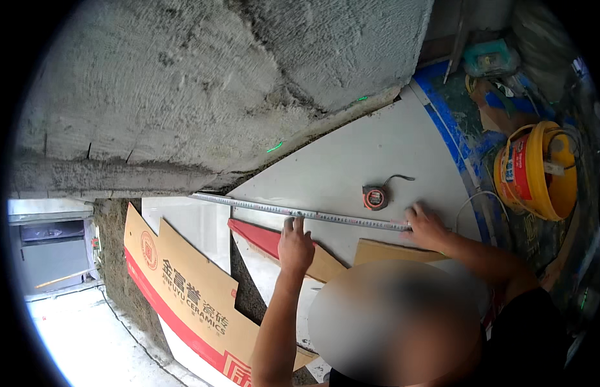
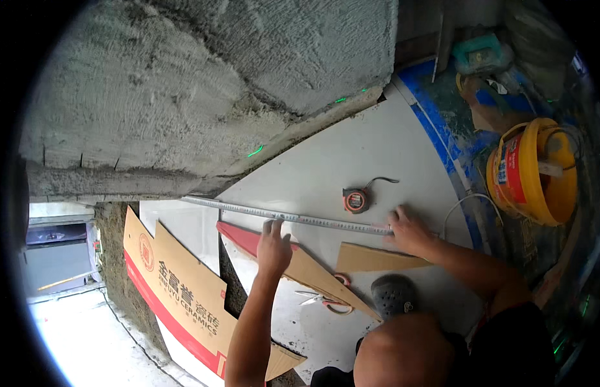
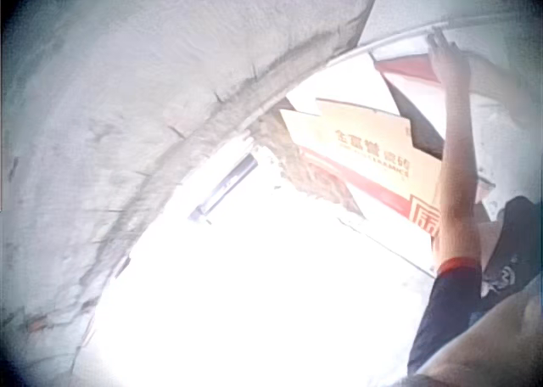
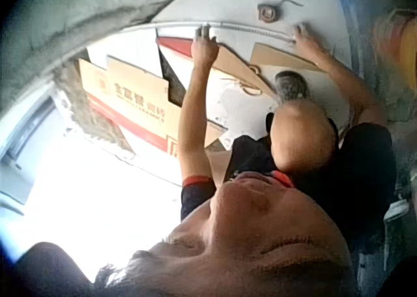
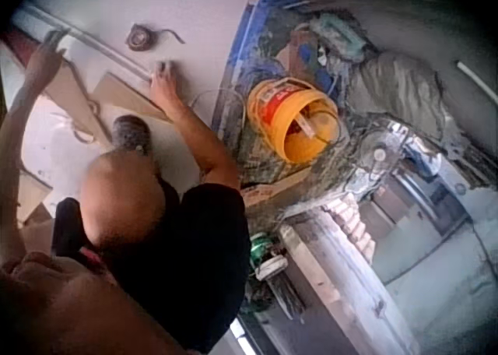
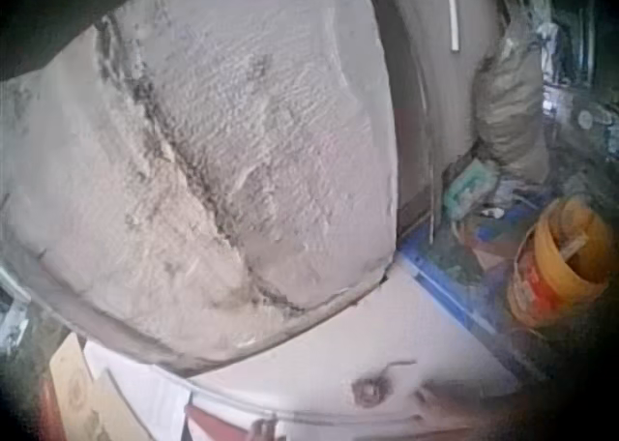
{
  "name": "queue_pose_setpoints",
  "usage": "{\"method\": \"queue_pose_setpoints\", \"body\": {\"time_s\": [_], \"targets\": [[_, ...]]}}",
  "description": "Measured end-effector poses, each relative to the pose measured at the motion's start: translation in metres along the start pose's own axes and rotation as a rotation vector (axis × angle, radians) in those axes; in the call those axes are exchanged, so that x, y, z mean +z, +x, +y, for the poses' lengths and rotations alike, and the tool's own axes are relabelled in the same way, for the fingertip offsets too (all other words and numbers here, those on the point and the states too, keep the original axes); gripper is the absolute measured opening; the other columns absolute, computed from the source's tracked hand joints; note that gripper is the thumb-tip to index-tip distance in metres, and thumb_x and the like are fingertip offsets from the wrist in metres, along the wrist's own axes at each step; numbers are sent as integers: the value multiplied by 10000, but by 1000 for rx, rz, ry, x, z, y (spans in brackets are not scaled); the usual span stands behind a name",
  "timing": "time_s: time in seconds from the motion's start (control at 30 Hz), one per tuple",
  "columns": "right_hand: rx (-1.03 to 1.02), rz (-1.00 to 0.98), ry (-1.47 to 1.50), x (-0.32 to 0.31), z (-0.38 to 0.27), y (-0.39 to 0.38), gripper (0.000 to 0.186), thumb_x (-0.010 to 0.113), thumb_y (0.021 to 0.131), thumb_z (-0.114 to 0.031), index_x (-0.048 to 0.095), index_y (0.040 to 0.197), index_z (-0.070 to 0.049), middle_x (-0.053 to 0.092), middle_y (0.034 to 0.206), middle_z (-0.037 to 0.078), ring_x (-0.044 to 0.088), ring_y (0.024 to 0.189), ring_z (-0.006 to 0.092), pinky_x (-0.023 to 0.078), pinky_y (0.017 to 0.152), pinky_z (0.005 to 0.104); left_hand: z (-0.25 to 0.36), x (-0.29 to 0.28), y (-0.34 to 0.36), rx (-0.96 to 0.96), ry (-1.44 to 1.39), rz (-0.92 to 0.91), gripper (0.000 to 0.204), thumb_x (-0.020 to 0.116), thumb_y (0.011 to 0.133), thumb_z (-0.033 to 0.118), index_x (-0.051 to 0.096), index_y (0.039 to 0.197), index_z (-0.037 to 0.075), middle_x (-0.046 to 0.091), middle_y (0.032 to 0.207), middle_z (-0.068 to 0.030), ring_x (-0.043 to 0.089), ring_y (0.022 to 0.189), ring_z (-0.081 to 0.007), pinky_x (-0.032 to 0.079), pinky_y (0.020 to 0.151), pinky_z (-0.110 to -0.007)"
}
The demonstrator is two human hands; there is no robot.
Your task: The person measures and marks cardboard and a white pipe using a pen and tape measure, then cuts the cardboard using scissors.
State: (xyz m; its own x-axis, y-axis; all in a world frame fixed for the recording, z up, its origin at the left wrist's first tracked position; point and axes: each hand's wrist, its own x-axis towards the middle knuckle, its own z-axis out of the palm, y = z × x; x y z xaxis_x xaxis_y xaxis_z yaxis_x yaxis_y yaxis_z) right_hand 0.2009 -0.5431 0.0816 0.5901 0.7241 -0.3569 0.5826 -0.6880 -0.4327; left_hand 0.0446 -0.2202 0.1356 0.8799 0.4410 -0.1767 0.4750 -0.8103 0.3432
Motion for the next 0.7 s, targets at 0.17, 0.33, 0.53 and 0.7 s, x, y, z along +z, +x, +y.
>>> {"method": "queue_pose_setpoints", "body": {"time_s": [0.17, 0.33, 0.53, 0.7], "targets": [[-460, 34, -98, 24, 62, 1, 226, 630, 920, -276, 633, 1045, -87, 618, 1072, 124, 683, 827, 301, 566, 653, 462, 4, 39, 53, 87, 251, -223, 604, 618, 802, 14, 522, 1388, 128, 411, 1493, -239, 625, 1131, -403, 563, 898, -465], [-300, -85, -216, -81, 28, 17, 261, 651, 901, -256, 602, 1085, -78, 626, 1002, 163, 696, 763, 298, 553, 599, 444, 1, -7, 62, 256, 424, 39, 163, 553, 893, 110, 646, 1025, 94, 656, 900, -102, 688, 791, -314, 564, 633, -438], [-149, 351, -277, -151, 78, 99, 321, 703, 873, -278, 577, 1090, -78, 606, 1024, 135, 685, 877, 310, 551, 690, 456, 22, -6, 111, 386, 410, 276, 183, 573, 902, 83, 636, 1074, 87, 669, 969, -87, 686, 763, -297, 557, 609, -408], [-133, 412, -104, -168, 143, 183, 378, 785, 806, -300, 599, 1046, -75, 576, 1074, 108, 639, 977, 326, 525, 799, 443, 49, 30, 171, 333, 403, 220, 213, 581, 899, 74, 611, 1109, 101, 652, 1005, -86, 683, 756, -318, 552, 597, -425]]}}
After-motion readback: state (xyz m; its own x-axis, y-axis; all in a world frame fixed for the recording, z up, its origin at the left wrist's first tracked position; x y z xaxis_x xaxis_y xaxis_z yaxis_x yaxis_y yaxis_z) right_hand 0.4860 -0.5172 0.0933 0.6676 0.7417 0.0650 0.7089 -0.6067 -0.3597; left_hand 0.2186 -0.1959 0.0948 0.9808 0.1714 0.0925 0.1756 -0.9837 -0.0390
